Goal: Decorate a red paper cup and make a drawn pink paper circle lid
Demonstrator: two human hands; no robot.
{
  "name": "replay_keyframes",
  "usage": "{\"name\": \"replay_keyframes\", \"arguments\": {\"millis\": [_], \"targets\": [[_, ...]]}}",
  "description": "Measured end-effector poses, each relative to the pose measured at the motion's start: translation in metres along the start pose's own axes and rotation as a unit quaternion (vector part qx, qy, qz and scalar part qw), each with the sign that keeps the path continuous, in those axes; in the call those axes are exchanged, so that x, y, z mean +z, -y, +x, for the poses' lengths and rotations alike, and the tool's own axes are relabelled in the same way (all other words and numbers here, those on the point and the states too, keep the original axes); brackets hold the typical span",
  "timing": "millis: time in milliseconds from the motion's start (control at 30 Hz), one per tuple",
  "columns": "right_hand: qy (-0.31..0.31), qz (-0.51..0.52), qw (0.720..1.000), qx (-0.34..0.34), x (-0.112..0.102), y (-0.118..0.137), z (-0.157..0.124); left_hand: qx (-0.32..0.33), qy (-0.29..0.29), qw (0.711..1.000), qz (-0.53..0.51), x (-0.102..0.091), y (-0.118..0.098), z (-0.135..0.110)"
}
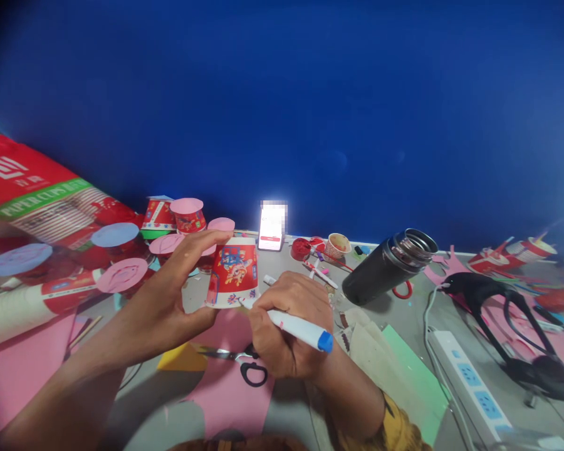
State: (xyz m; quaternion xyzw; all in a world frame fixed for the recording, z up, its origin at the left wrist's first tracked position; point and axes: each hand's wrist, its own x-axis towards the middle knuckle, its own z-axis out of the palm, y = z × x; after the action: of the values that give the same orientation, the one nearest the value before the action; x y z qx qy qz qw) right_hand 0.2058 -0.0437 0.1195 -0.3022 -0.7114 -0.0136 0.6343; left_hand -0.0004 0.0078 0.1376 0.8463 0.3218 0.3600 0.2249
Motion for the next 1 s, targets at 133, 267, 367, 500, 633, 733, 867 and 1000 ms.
{"name": "replay_keyframes", "arguments": {"millis": [133,267,367,500,633,733,867,1000], "targets": [[0.000,-0.004,1.000,0.001,0.0004,0.0008,0.0010,0.000,0.000,1.000,0.001,0.0003,-0.0002,-0.0006],[0.012,-0.005,1.000,0.012,-0.0003,0.0005,0.0006,0.005,0.001,1.000,0.000,0.0011,0.0002,-0.0005],[0.001,-0.013,1.000,0.011,-0.0009,0.0002,-0.0003,0.003,0.001,1.000,0.002,0.0006,0.0008,-0.0010],[-0.010,-0.009,1.000,0.004,-0.0009,0.0011,0.0003,0.003,0.001,1.000,-0.002,-0.0005,0.0016,-0.0016],[-0.001,-0.005,1.000,0.001,-0.0008,0.0020,0.0017,-0.002,-0.002,1.000,-0.005,-0.0006,0.0007,-0.0007],[0.013,0.001,1.000,0.003,-0.0012,0.0020,0.0018,-0.005,-0.002,1.000,-0.005,-0.0004,-0.0008,0.0003],[0.022,0.002,1.000,0.007,-0.0015,0.0023,0.0019,0.002,-0.002,1.000,-0.003,-0.0004,-0.0014,0.0004],[-0.007,-0.008,1.000,0.003,-0.0010,0.0036,0.0029,0.003,-0.002,1.000,-0.001,-0.0006,-0.0005,-0.0004]]}}
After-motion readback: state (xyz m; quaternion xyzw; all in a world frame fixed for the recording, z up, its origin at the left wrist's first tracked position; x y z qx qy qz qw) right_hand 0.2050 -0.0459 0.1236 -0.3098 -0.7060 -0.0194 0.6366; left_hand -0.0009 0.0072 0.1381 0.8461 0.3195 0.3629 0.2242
